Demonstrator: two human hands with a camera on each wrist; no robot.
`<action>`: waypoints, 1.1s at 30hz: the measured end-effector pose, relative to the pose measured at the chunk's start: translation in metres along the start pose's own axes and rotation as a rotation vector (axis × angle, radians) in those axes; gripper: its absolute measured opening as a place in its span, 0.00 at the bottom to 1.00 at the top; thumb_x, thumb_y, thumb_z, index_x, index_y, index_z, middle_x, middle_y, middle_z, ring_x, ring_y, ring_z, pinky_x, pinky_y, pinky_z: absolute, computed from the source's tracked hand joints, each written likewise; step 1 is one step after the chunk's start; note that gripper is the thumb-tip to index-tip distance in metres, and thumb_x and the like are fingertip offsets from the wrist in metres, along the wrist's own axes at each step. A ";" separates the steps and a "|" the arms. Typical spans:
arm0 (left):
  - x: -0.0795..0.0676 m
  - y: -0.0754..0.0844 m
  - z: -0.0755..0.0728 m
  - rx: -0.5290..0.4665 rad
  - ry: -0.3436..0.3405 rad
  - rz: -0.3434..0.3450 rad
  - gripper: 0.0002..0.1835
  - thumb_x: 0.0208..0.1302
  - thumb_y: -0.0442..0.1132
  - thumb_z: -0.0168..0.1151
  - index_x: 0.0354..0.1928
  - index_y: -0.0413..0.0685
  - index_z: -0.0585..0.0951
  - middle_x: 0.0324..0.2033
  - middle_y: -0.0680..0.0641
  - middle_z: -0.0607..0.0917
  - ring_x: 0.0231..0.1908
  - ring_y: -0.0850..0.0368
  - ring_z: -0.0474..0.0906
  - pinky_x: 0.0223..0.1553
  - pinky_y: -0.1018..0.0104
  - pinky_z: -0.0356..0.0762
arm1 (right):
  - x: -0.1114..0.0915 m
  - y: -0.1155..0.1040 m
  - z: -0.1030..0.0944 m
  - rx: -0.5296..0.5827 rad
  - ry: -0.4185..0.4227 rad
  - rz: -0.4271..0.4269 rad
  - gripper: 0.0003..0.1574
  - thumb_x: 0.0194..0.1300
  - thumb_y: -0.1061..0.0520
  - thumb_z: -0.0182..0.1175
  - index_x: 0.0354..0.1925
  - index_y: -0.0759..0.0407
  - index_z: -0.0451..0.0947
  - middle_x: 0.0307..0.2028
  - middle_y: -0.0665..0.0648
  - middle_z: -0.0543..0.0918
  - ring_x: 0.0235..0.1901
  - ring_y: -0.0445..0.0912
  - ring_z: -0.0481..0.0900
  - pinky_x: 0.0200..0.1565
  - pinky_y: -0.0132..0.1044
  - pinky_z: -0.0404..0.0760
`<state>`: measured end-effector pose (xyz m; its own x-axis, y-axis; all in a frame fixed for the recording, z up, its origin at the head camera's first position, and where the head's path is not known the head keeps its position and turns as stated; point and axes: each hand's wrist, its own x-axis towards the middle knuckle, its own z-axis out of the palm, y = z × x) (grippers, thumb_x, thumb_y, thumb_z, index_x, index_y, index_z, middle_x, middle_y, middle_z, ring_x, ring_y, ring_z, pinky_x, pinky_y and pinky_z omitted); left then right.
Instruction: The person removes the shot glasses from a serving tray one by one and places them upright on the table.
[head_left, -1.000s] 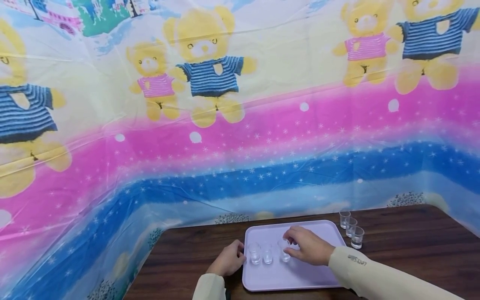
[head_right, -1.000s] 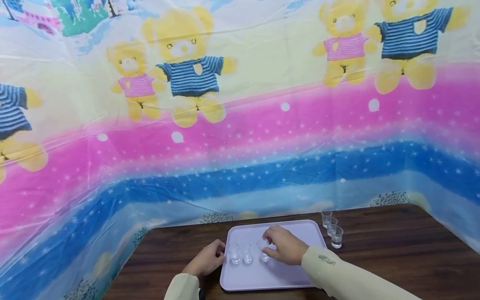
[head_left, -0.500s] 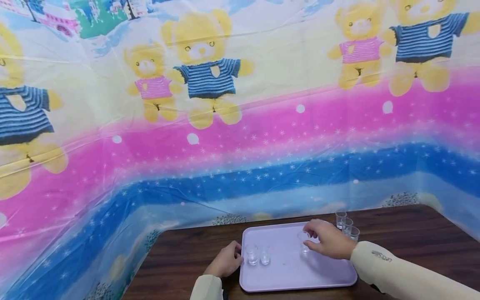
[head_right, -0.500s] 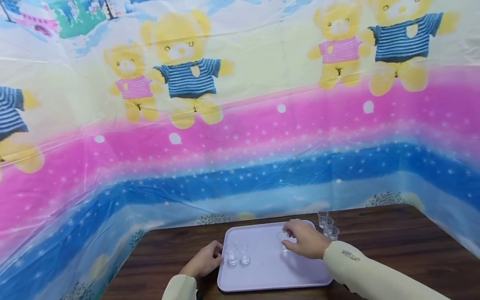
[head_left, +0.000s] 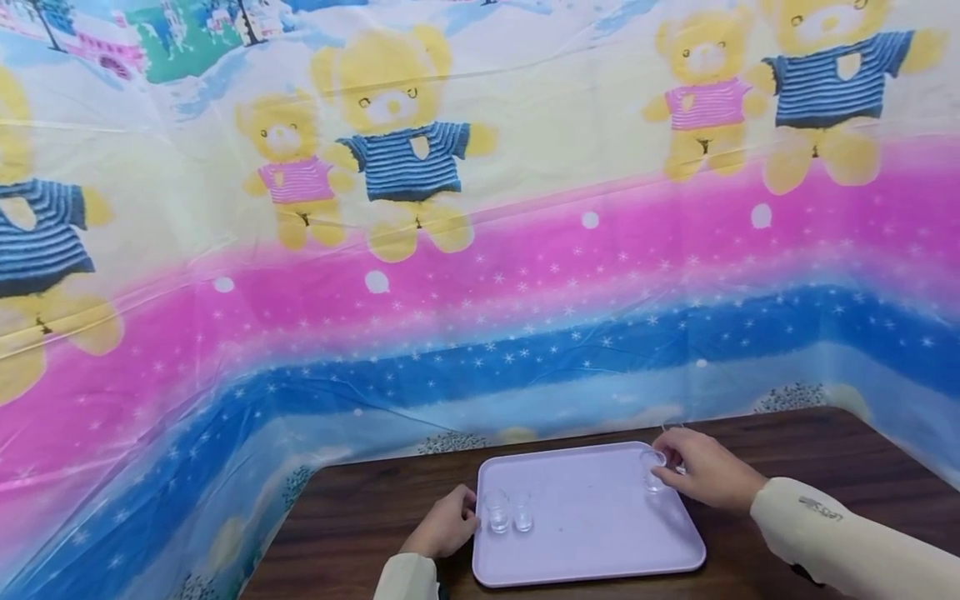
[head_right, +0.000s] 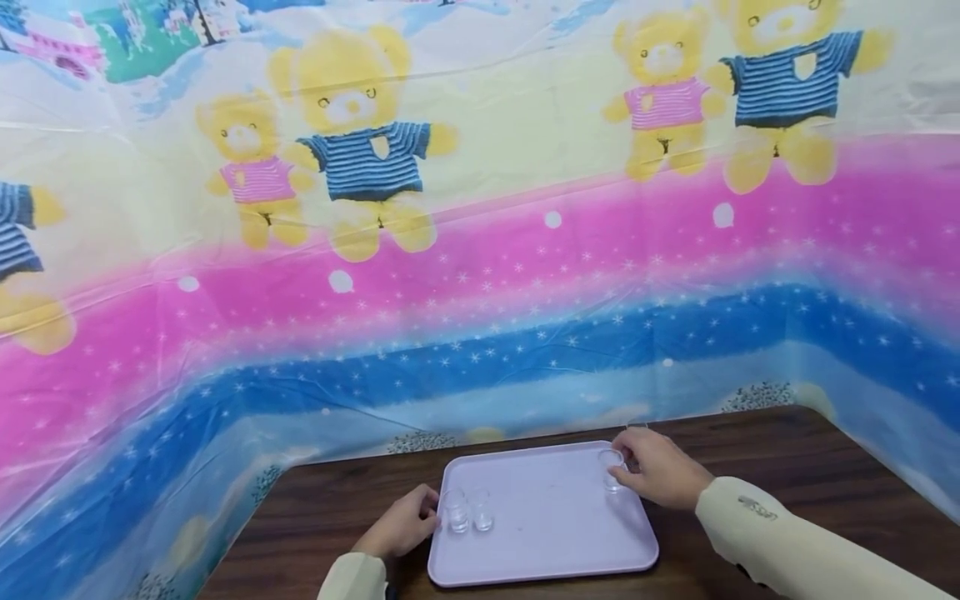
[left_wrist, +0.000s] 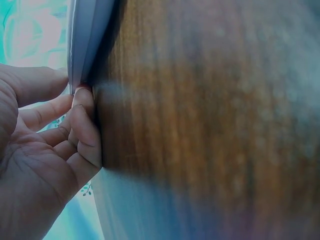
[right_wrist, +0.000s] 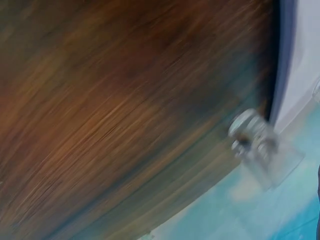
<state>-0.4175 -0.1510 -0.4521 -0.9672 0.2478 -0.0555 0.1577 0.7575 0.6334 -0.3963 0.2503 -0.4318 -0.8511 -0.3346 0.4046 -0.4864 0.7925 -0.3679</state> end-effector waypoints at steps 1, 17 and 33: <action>0.000 0.000 0.000 0.000 0.001 0.003 0.11 0.61 0.29 0.58 0.45 0.39 0.72 0.27 0.46 0.75 0.27 0.53 0.72 0.29 0.59 0.72 | -0.002 0.003 -0.003 0.002 0.002 0.006 0.13 0.58 0.54 0.66 0.40 0.55 0.77 0.30 0.43 0.72 0.29 0.38 0.71 0.30 0.33 0.73; -0.001 -0.001 0.001 -0.005 0.004 -0.007 0.11 0.61 0.29 0.58 0.46 0.39 0.72 0.27 0.46 0.75 0.27 0.53 0.72 0.28 0.59 0.72 | -0.035 0.031 -0.018 -0.009 0.032 0.009 0.14 0.54 0.55 0.69 0.38 0.58 0.77 0.29 0.45 0.74 0.27 0.34 0.71 0.29 0.33 0.74; 0.000 0.001 0.002 0.006 0.011 -0.015 0.12 0.61 0.29 0.58 0.46 0.39 0.72 0.27 0.47 0.75 0.26 0.54 0.72 0.28 0.60 0.72 | -0.050 0.043 -0.013 -0.022 0.012 0.063 0.16 0.54 0.51 0.69 0.38 0.57 0.77 0.30 0.45 0.75 0.28 0.34 0.71 0.29 0.33 0.74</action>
<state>-0.4171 -0.1490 -0.4531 -0.9716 0.2296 -0.0568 0.1441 0.7648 0.6279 -0.3720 0.3083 -0.4568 -0.8776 -0.2774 0.3909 -0.4270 0.8230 -0.3746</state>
